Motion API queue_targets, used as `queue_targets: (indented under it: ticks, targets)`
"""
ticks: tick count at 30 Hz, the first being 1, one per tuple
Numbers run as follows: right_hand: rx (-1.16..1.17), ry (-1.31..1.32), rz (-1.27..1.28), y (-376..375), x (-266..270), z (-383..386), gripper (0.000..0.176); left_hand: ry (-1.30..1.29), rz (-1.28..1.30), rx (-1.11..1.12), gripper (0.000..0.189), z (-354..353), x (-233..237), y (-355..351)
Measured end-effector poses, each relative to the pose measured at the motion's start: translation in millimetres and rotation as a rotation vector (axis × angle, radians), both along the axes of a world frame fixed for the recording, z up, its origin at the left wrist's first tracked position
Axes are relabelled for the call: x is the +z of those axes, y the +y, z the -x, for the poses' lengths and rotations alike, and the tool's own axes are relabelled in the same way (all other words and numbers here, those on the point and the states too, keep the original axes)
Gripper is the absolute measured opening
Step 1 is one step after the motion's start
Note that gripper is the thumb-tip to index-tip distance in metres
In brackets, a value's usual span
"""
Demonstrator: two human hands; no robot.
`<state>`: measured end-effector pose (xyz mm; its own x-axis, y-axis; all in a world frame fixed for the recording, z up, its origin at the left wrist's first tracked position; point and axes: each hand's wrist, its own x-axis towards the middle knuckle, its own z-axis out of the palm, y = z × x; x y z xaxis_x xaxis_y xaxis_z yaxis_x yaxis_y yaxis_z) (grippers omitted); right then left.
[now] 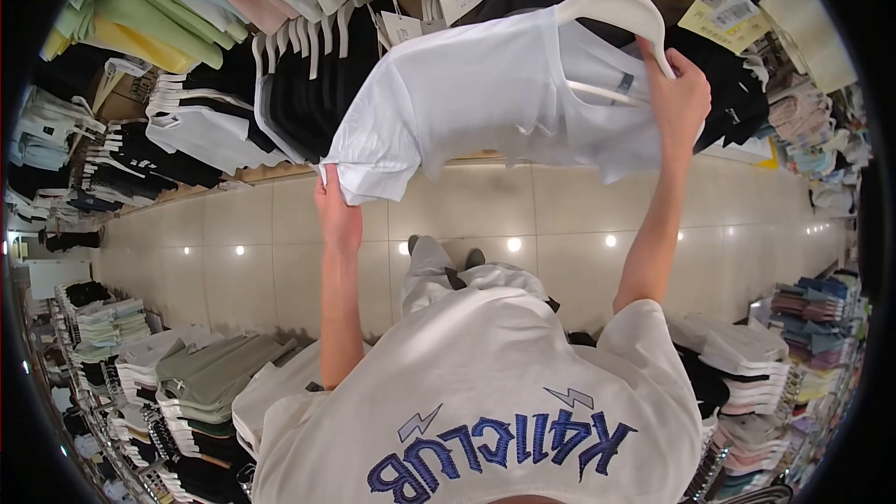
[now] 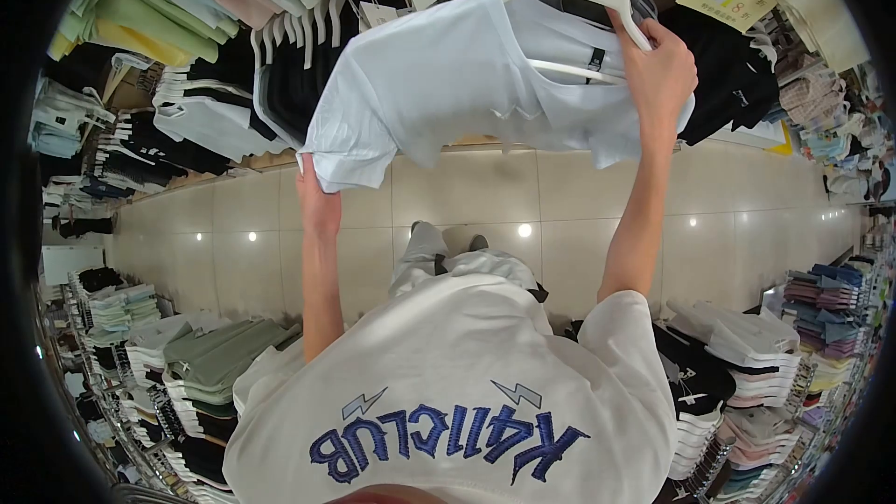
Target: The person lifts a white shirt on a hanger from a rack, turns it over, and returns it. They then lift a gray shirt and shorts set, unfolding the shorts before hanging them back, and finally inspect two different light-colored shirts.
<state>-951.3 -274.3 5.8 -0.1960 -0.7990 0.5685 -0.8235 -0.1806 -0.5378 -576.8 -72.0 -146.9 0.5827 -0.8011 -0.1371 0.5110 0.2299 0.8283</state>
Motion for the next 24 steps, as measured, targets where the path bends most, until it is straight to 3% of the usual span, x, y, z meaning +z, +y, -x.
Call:
queue_targets:
  ticks: [8, 10, 13, 16, 24]
  targets:
    - [-0.023, 0.02, -0.118, -5, -15, 13, 0.062, -0.037, -0.011, -0.134, 0.037, 9, -4, 7]
    - [-0.022, 0.023, -0.109, -4, -17, 15, 0.061, -0.231, -0.041, -0.198, 0.034, 11, -6, 11]
    - [-0.022, 0.037, -0.101, 1, -16, 17, 0.06, -0.324, -0.125, -0.248, 0.024, 7, -5, 20]
    - [-0.012, 0.057, -0.108, 6, -11, 18, 0.058, -0.491, -0.162, -0.17, 0.019, 3, -11, 22]
    - [0.024, 0.1, -0.105, 13, -9, 14, 0.054, -0.569, -0.123, -0.125, 0.029, 16, 2, 15]
